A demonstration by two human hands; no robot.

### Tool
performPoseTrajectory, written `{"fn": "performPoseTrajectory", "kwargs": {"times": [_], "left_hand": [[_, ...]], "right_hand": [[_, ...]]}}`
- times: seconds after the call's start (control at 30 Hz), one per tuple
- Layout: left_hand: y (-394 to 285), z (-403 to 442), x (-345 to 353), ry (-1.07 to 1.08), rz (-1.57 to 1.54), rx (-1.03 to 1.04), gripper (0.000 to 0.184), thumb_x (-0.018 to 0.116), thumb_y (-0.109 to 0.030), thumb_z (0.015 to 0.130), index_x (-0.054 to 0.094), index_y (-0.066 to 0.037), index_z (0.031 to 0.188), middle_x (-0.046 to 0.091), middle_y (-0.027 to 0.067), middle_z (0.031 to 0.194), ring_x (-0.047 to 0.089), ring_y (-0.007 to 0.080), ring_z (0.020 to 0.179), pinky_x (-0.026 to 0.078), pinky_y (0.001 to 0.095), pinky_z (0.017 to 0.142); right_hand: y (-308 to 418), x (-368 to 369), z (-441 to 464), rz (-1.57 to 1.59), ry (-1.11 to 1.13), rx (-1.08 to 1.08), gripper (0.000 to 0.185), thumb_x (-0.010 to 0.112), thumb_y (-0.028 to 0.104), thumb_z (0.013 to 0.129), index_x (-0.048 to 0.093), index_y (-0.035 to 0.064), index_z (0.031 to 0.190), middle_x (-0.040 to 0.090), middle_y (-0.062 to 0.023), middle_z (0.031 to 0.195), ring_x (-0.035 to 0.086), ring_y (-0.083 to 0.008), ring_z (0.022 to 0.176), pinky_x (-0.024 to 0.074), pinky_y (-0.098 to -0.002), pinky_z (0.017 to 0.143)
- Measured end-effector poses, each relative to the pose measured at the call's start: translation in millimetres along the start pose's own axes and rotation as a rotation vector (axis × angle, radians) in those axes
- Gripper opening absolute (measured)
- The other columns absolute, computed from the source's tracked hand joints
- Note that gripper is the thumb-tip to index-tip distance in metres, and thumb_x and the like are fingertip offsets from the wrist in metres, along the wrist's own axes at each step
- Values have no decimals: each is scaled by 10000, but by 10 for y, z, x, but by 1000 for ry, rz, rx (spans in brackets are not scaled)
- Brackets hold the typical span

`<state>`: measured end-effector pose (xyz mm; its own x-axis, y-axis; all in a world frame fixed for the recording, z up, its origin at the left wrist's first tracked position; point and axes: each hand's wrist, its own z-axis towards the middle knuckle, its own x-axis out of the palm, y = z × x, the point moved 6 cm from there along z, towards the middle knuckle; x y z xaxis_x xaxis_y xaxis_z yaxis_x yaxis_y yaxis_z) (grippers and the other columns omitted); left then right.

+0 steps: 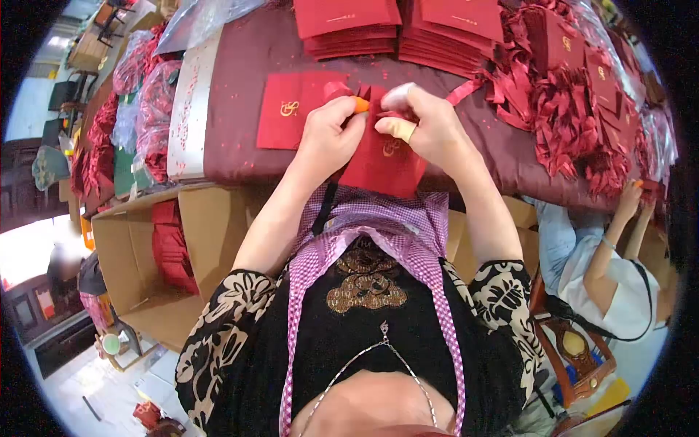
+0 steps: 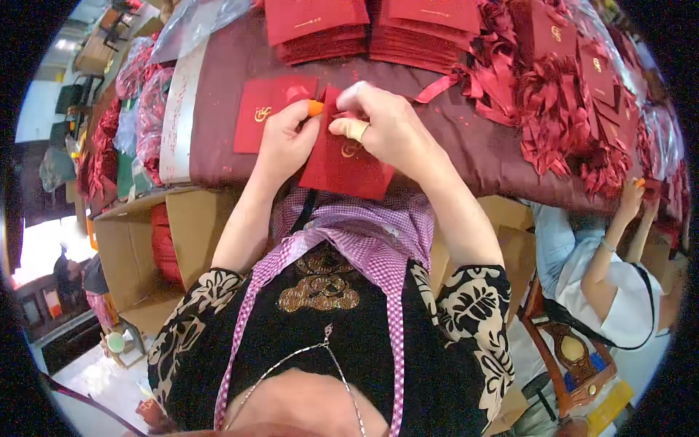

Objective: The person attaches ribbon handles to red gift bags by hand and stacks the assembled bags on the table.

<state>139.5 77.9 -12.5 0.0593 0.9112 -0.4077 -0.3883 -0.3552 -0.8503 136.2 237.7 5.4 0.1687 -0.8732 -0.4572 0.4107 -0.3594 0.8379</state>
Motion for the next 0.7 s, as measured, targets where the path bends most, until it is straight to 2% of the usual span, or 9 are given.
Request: {"fn": "performPoseTrajectory", "kwargs": {"times": [0.07, 0.13, 0.23, 0.33, 0.43, 0.47, 0.5, 0.6, 0.7], "left_hand": [[42, -19, 11, 37, 8, -33, 104, 582, -20, 826, 614, 27, 912, 615, 196, 808, 641, 289, 733, 486, 345, 649], [-11, -9, 43, 49, 1, 4, 107, 578, -29, 826, 612, 25, 911, 611, 193, 804, 634, 290, 725, 483, 350, 646], [-76, -11, 106, 89, -10, 65, 111, 568, -26, 824, 608, 28, 913, 608, 194, 808, 628, 300, 721, 479, 351, 645], [-28, -31, 92, 96, -81, -63, 85, 560, -18, 839, 603, 33, 892, 597, 111, 745, 581, 138, 692, 455, 288, 617], [168, -36, 56, 92, -245, -159, 79, 564, -43, 872, 622, 8, 887, 574, -15, 747, 533, 61, 721, 444, 251, 612], [297, -73, -4, 55, -392, -377, 93, 560, -63, 895, 636, -8, 900, 600, -24, 782, 530, 43, 734, 444, 227, 643], [343, -32, -103, -14, -473, -337, 106, 563, -82, 907, 649, -21, 922, 626, -19, 811, 534, 30, 734, 440, 211, 666], [540, 54, -352, -191, -658, -407, 127, 573, -92, 900, 666, -26, 956, 652, -3, 829, 556, 50, 737, 445, 209, 685], [534, 136, -468, -234, -503, -390, 115, 604, -80, 885, 662, -4, 950, 648, 19, 869, 563, 71, 737, 456, 211, 710]], "right_hand": [[-32, -90, 25, 51, -6, 137, 290, 699, 153, 809, 618, 46, 1067, 636, -120, 820, 603, -322, 787, 483, -400, 722], [158, -128, 76, -247, -127, -379, 303, 679, 130, 816, 622, 61, 1106, 635, -110, 891, 590, -311, 860, 465, -403, 771], [105, 18, 68, -147, -7, -342, 217, 649, 90, 825, 657, 72, 1041, 622, -110, 891, 580, -308, 878, 459, -398, 776], [86, -35, 101, -110, 44, -303, 168, 630, 28, 832, 661, 49, 996, 629, -108, 890, 593, -290, 873, 480, -365, 771], [7, -42, 76, -6, 99, -241, 149, 620, -22, 835, 659, 23, 972, 646, -101, 895, 618, -240, 848, 497, -321, 748], [-6, -64, 63, 6, 106, -247, 149, 619, -29, 836, 660, 23, 970, 646, -103, 894, 620, -234, 841, 497, -311, 738], [-59, -104, 41, -3, 78, -265, 137, 610, -40, 846, 657, 15, 962, 648, -88, 890, 621, -200, 839, 492, -288, 726], [-154, -168, 5, 79, 120, -37, 114, 588, -39, 874, 648, 1, 963, 646, -43, 881, 601, -121, 851, 479, -260, 757], [-269, -154, 13, 57, 131, 15, 105, 585, -21, 888, 649, 3, 968, 659, -38, 911, 603, -118, 892, 477, -247, 802]]}}
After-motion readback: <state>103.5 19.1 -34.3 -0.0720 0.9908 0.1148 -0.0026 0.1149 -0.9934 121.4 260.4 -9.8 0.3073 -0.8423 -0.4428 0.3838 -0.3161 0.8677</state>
